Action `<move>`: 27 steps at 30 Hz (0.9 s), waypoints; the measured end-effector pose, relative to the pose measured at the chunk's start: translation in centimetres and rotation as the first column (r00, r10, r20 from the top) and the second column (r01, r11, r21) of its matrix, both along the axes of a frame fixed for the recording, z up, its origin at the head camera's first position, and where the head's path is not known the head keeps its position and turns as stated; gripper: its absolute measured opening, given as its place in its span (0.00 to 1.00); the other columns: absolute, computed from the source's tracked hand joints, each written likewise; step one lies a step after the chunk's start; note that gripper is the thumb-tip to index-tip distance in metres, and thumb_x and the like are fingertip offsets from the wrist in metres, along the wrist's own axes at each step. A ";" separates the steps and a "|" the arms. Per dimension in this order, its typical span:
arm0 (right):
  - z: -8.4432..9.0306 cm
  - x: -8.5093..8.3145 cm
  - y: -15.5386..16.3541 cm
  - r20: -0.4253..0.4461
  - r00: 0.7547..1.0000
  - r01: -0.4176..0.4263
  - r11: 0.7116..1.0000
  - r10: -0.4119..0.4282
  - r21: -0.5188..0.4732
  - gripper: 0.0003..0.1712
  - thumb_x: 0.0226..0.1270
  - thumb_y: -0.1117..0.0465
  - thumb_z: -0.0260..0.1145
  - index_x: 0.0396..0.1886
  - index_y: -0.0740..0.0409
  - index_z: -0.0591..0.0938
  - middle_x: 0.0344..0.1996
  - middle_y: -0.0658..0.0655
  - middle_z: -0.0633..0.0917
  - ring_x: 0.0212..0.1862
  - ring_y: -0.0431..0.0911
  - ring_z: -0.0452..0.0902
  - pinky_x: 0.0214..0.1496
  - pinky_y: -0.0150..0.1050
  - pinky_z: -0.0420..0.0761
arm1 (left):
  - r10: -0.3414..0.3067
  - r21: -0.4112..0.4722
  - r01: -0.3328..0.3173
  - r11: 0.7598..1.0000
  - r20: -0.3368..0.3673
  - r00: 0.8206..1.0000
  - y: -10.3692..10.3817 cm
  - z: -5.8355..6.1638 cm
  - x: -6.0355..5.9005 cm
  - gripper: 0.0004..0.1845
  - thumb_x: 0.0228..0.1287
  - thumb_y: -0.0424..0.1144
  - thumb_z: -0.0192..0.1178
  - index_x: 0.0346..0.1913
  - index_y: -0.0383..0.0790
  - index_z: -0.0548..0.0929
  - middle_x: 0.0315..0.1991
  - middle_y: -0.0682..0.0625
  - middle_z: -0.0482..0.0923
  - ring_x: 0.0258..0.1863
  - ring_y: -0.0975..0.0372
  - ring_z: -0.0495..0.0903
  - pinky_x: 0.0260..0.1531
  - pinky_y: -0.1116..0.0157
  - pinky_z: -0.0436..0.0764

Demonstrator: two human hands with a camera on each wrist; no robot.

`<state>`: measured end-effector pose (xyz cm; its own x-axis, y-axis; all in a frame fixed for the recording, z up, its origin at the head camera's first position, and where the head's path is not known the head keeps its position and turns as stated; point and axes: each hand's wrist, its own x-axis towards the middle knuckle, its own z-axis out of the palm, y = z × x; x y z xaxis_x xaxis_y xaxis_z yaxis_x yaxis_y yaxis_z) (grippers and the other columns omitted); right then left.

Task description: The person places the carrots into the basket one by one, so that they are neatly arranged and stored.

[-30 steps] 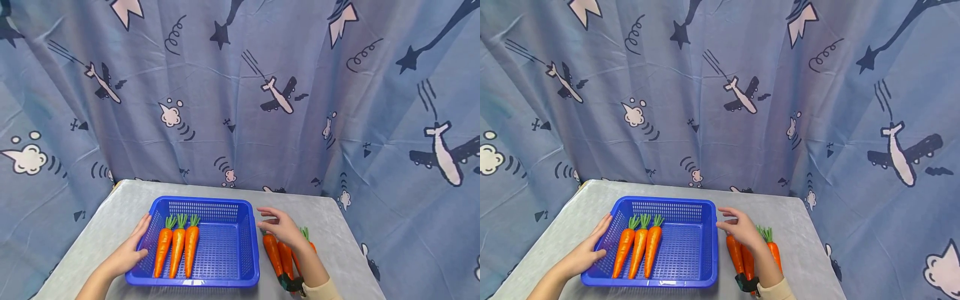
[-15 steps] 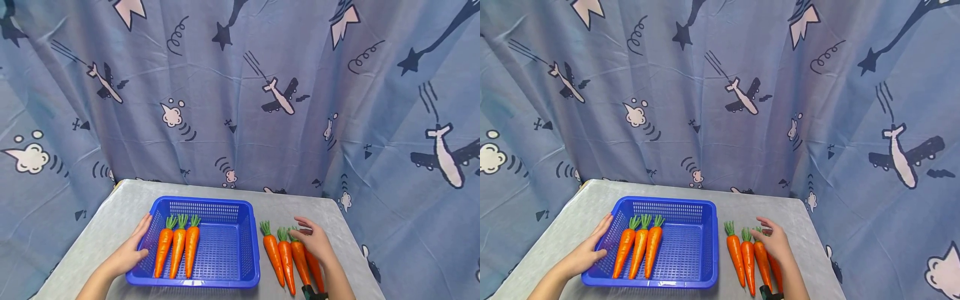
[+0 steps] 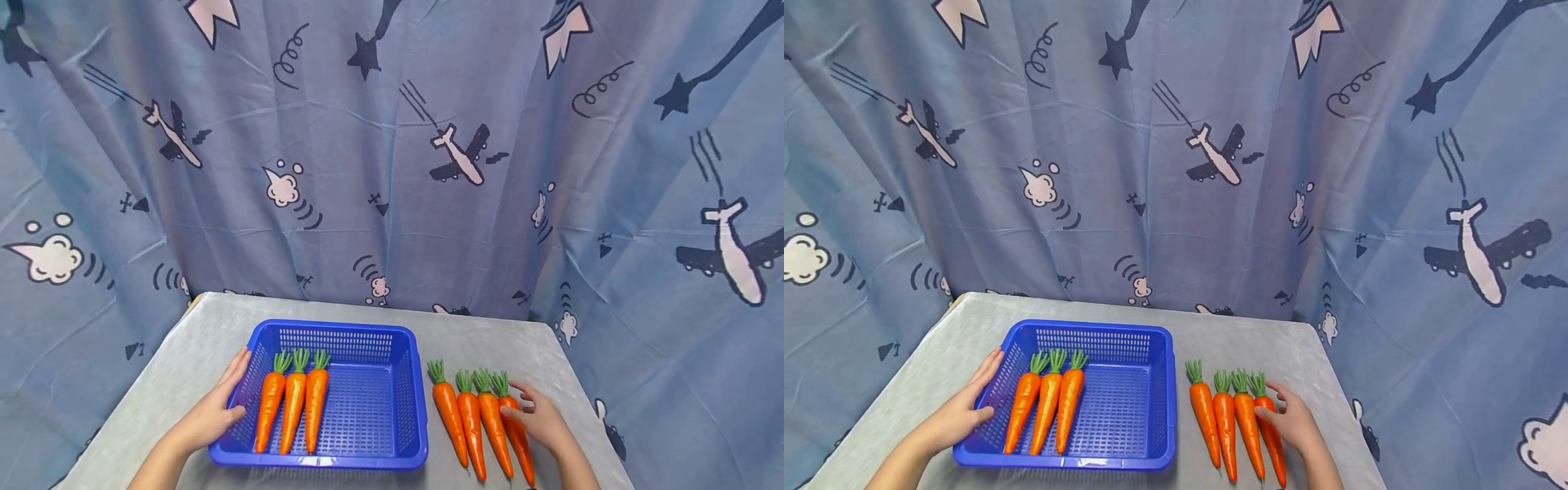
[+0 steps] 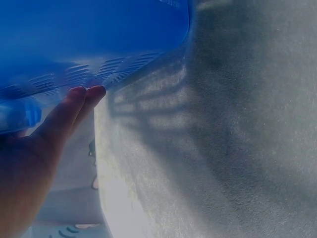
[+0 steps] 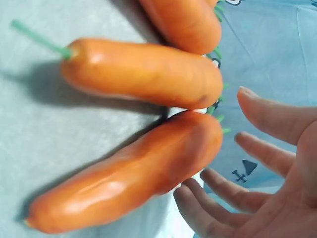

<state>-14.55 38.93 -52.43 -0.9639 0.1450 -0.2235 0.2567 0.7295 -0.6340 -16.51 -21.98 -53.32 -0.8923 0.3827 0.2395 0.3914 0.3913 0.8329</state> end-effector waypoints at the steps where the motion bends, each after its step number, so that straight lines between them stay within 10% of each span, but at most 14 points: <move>1: -0.2 0.1 0.0 0.006 1.000 -0.007 1.000 0.007 -0.012 0.40 0.64 0.50 0.71 0.71 0.64 0.71 0.62 0.81 0.73 0.59 0.74 0.76 0.55 0.64 0.79 | -0.001 -0.001 0.001 1.000 0.003 1.000 0.0 0.0 0.0 0.52 0.50 0.20 0.57 0.80 0.31 0.48 0.81 0.30 0.36 0.75 0.80 0.35 0.59 0.91 0.43; 12: -1.2 0.4 0.1 0.025 0.999 -0.032 0.997 0.034 -0.065 0.32 0.63 0.63 0.70 0.68 0.62 0.76 0.63 0.75 0.76 0.58 0.69 0.76 0.56 0.63 0.78 | 0.013 -0.012 -0.012 1.000 0.070 0.997 0.0 0.3 -0.2 0.52 0.51 0.20 0.57 0.80 0.33 0.47 0.81 0.32 0.34 0.76 0.29 0.35 0.57 0.91 0.41; 21: -0.9 0.3 0.8 0.001 1.000 -0.014 1.000 0.014 0.000 0.34 0.59 0.64 0.72 0.67 0.60 0.76 0.55 0.76 0.80 0.55 0.66 0.79 0.47 0.54 0.83 | 0.008 0.002 -0.008 1.000 0.026 1.000 -0.1 0.0 0.1 0.51 0.51 0.21 0.57 0.80 0.32 0.48 0.81 0.30 0.35 0.76 0.77 0.33 0.59 0.91 0.41; 27: 1.0 0.6 1.4 -0.013 0.997 0.075 0.986 -0.078 -0.147 0.37 0.64 0.66 0.67 0.74 0.61 0.69 0.60 0.82 0.73 0.48 0.59 0.83 0.38 0.45 0.87 | -0.001 -0.009 0.001 1.000 -0.005 1.000 -0.2 -0.2 -0.2 0.51 0.50 0.21 0.58 0.80 0.31 0.49 0.80 0.29 0.37 0.73 0.83 0.34 0.60 0.91 0.41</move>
